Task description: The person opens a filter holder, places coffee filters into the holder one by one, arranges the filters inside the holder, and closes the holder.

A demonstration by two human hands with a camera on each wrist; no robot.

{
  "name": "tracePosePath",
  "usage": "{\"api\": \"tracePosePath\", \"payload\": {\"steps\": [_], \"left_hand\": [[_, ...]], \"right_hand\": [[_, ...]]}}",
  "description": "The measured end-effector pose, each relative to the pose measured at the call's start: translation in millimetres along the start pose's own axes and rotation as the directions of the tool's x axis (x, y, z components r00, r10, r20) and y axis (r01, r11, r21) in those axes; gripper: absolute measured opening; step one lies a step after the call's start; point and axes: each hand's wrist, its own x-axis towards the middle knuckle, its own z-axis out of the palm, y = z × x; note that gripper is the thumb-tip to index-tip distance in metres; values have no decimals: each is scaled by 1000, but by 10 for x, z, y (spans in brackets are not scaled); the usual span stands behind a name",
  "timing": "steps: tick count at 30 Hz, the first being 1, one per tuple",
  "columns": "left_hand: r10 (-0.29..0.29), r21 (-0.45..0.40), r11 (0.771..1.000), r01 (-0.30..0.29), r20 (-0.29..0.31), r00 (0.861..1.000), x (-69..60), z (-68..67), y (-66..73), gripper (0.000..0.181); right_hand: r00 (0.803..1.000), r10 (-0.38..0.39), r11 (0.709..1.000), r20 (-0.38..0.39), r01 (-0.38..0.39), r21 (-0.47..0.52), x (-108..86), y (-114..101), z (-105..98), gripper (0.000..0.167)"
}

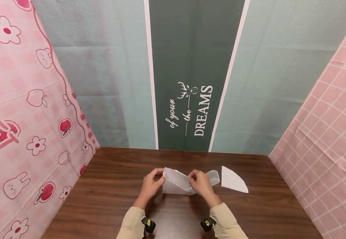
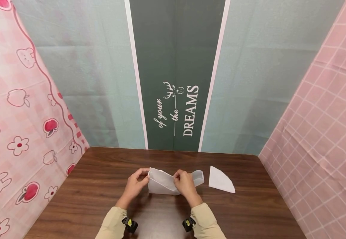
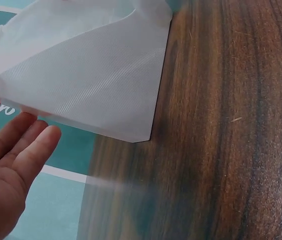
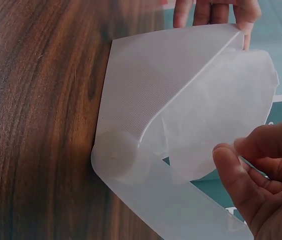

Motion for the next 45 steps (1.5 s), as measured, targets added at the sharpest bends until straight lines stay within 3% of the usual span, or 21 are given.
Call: {"api": "tracePosePath", "payload": {"steps": [10,16,28,45], "left_hand": [[-3,-60,998,3,-2,1000,-10,6,-12,22],[-33,-44,998,33,3,999,2,-1,6,24],[-1,-55,999,1,-5,1000,5,-12,9,24],[6,6,1000,-6,1,1000,6,4,10,24]], "right_hand": [[1000,6,1000,2,-6,-15,-33,47,105,14],[1000,-6,999,19,7,-45,-50,21,149,16],[1000,-17,991,17,19,-134,-75,30,275,14],[1000,5,979,26,0,-203,-92,-28,340,8]]}}
